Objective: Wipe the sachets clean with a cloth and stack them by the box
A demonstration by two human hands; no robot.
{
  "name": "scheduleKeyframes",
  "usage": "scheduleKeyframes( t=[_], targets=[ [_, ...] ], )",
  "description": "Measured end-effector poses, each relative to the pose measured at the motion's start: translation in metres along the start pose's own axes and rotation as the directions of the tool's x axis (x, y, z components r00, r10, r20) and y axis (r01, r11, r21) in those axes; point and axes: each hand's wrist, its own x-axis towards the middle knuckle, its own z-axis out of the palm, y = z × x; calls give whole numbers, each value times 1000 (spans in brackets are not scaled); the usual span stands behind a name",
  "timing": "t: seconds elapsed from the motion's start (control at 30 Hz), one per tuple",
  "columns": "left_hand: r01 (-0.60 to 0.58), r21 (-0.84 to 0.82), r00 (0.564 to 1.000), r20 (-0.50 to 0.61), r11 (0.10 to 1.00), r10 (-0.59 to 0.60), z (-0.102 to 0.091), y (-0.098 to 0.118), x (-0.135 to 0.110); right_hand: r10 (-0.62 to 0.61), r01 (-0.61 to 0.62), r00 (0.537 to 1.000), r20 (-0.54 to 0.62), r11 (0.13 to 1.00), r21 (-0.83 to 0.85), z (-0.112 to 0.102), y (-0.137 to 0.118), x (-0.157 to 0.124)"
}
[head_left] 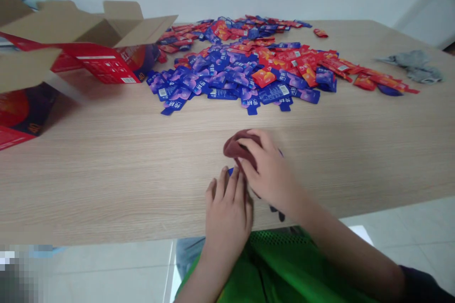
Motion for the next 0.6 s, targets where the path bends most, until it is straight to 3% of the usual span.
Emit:
scheduleKeyframes(
  t=[0.1,0.17,0.37,0.6],
  targets=[
    [17,17,1000,15,1000,-18,1,2,1,-8,25,995,101,986,-164,26,-9,3],
    [26,31,999,24,999,-27,1,3,1,-16,46,993,118,967,-252,32,-6,4],
    [51,34,998,21,998,-52,1,4,-1,23,2,998,53,901,-434,24,16,5],
    [40,23,999,36,999,-41,1,3,-1,104,-121,993,-63,861,-495,15,44,1]
  ],
)
